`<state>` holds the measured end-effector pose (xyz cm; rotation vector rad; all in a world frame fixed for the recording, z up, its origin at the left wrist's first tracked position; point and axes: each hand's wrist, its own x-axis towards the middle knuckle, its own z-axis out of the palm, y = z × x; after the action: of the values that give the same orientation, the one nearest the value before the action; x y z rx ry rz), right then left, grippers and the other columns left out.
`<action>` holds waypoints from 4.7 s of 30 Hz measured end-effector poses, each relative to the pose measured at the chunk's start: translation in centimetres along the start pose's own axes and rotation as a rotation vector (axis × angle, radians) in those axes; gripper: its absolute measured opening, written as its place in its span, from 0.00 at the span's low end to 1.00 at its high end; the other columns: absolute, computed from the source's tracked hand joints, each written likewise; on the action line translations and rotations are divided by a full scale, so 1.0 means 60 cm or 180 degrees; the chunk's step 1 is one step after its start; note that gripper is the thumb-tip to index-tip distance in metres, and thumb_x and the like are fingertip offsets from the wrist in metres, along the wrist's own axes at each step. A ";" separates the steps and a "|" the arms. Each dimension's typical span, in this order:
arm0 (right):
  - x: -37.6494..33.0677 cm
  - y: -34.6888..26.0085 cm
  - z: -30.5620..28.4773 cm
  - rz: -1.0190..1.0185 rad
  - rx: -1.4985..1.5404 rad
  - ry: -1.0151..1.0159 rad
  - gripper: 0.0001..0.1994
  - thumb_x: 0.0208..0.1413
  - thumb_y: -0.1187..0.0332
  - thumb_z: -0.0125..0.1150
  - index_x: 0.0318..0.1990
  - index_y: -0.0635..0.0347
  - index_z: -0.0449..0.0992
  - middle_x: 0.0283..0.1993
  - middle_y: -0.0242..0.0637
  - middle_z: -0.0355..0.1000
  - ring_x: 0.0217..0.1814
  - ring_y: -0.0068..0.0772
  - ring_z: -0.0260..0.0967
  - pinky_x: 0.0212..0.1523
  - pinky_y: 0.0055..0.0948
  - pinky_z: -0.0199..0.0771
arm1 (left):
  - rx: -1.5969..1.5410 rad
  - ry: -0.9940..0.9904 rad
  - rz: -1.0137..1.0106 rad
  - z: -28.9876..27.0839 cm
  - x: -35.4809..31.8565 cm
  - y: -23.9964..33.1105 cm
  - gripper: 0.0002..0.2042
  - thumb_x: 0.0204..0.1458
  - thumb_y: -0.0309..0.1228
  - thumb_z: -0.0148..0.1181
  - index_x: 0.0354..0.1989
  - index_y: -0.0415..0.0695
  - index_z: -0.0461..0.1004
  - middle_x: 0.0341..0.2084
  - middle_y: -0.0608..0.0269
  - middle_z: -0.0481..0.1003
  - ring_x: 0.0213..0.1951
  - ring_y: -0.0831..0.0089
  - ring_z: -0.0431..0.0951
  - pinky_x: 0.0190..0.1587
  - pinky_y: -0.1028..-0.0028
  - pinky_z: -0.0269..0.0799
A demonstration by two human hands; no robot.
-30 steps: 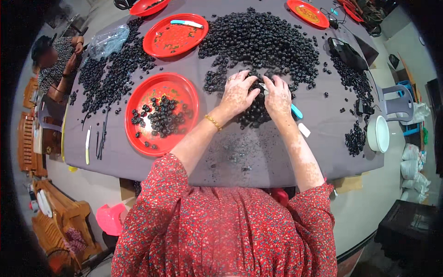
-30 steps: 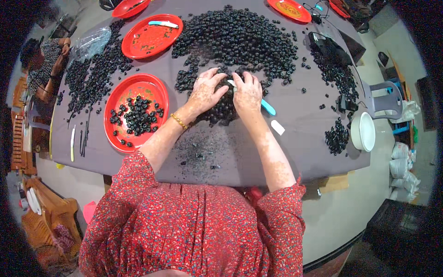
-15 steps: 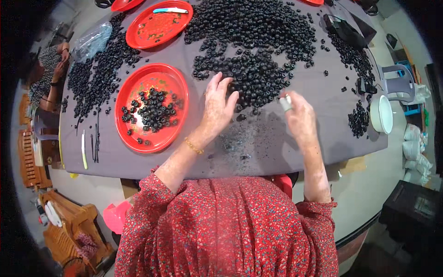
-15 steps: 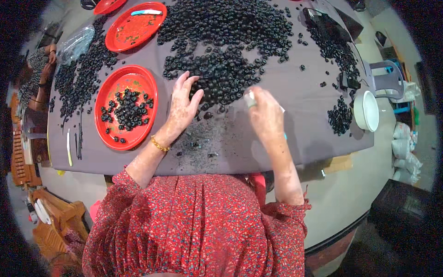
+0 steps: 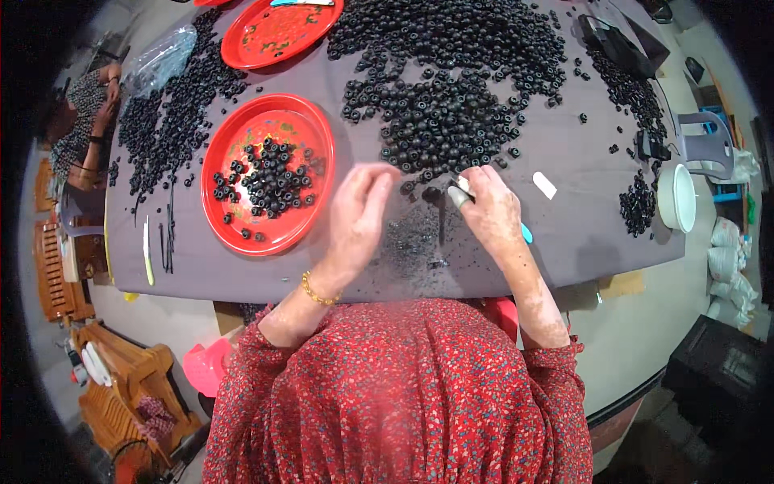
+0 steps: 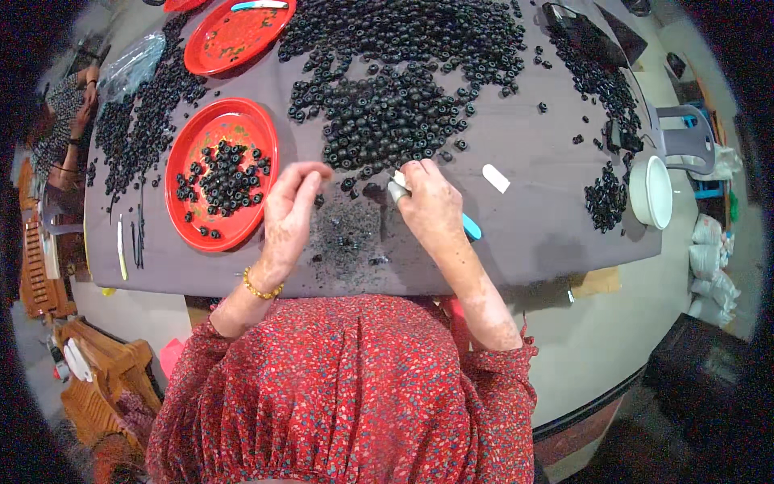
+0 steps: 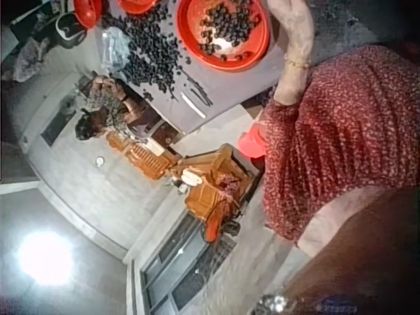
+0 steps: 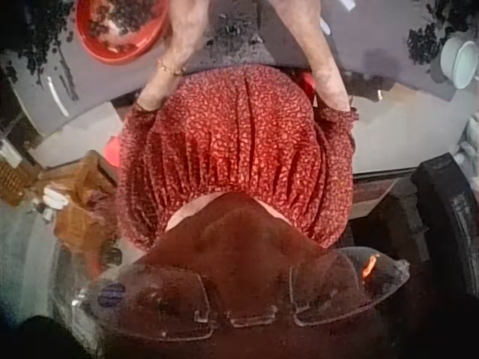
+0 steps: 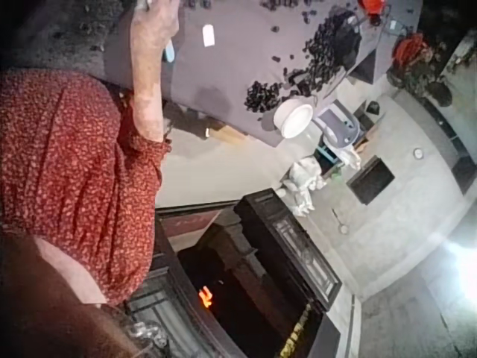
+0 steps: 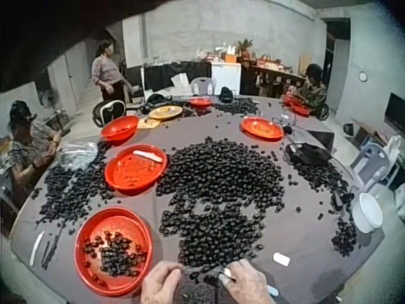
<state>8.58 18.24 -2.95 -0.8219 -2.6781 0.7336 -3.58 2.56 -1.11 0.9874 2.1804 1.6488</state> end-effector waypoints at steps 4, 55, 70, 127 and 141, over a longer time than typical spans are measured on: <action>-0.004 -0.023 -0.033 -0.0201 0.0542 -0.0142 0.10 0.46 0.69 0.61 0.36 0.60 0.72 0.32 0.39 0.68 0.33 0.38 0.69 0.34 0.32 0.69 | -0.1031 -0.0935 -0.1156 0.013 -0.011 0.006 0.11 0.59 0.34 0.44 0.36 0.41 0.70 0.29 0.67 0.72 0.30 0.84 0.68 0.36 0.82 0.66; 0.014 -0.107 -0.053 -0.1268 0.1046 -0.0321 0.15 0.52 0.75 0.48 0.49 0.65 0.65 0.39 0.45 0.66 0.41 0.45 0.66 0.44 0.34 0.65 | -0.4082 -0.0908 -0.1654 -0.009 0.003 0.012 0.13 0.61 0.40 0.38 0.36 0.44 0.66 0.19 0.70 0.59 0.23 0.79 0.57 0.27 0.77 0.58; 0.001 -0.125 -0.043 -0.1080 0.0750 0.0410 0.08 0.50 0.72 0.54 0.37 0.63 0.69 0.30 0.42 0.69 0.29 0.45 0.69 0.30 0.36 0.68 | -0.4145 -0.0897 -0.1738 -0.004 -0.008 0.027 0.13 0.62 0.38 0.36 0.33 0.43 0.64 0.19 0.71 0.59 0.22 0.81 0.59 0.26 0.80 0.58; -0.002 -0.118 -0.057 -0.2163 0.0380 0.0878 0.10 0.37 0.68 0.64 0.25 0.59 0.70 0.16 0.33 0.60 0.18 0.34 0.61 0.20 0.31 0.59 | -0.3977 -0.1205 -0.1893 -0.017 -0.019 0.062 0.14 0.62 0.38 0.37 0.28 0.43 0.63 0.20 0.70 0.60 0.21 0.82 0.58 0.24 0.80 0.59; -0.016 -0.148 -0.047 -0.0861 0.0765 0.0652 0.10 0.45 0.69 0.64 0.33 0.59 0.70 0.27 0.38 0.70 0.26 0.40 0.69 0.27 0.32 0.68 | -0.3096 -0.0959 -0.1839 -0.025 -0.020 0.046 0.14 0.61 0.39 0.39 0.28 0.44 0.64 0.19 0.71 0.61 0.22 0.81 0.61 0.26 0.80 0.58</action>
<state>6.37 12.45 4.06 -0.4378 -2.3947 0.8318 -2.51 1.04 1.66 0.2509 1.0528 1.7599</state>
